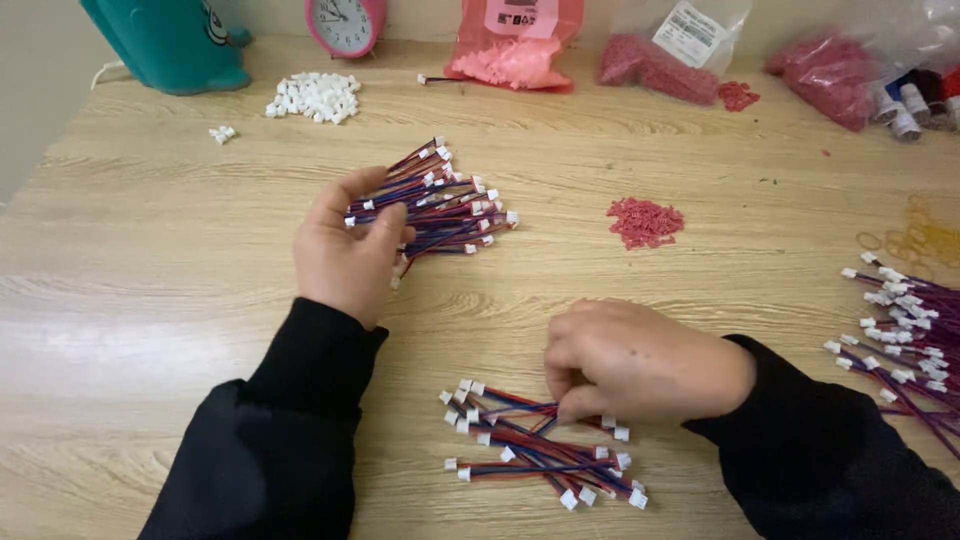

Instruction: Assembling small electronic wire harnesses by inserting wires into plastic connectors

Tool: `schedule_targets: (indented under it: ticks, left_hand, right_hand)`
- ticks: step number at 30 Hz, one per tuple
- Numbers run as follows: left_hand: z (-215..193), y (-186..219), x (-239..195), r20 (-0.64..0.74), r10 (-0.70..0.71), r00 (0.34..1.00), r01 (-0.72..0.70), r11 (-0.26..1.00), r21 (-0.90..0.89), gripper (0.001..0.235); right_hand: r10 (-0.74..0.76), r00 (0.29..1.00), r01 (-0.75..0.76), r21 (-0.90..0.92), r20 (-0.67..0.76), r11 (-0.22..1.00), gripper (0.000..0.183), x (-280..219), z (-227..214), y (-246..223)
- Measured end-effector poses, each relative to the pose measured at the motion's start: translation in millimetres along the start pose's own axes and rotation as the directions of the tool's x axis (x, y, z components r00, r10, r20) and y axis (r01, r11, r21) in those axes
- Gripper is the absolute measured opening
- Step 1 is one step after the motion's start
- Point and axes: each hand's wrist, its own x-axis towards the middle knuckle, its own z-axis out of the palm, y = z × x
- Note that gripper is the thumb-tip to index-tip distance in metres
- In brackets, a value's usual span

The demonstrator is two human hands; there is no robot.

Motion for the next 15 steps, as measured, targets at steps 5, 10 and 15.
schedule_targets:
  ticks: [5, 10, 15]
  left_hand:
    - [26.5, -0.4, -25.6, 0.36, 0.079, 0.93, -0.059, 0.996, -0.067, 0.023]
    - [39.3, 4.7, -47.9, 0.632, -0.032, 0.775, 0.059, 0.998, -0.022, 0.024]
    - [38.3, -14.8, -42.0, 0.631, -0.214, 0.746, 0.254, 0.967, 0.028, 0.023]
  right_hand:
    - [0.193, 0.98, -0.198, 0.18, 0.042, 0.964, 0.02, -12.6, -27.3, -5.7]
    - [0.306, 0.952, -0.3, 0.226, 0.008, 0.927, 0.014, -18.1, -38.4, 2.1]
    - [0.38, 0.923, -0.353, 0.26, -0.058, 0.899, 0.013, -23.6, -43.4, 19.2]
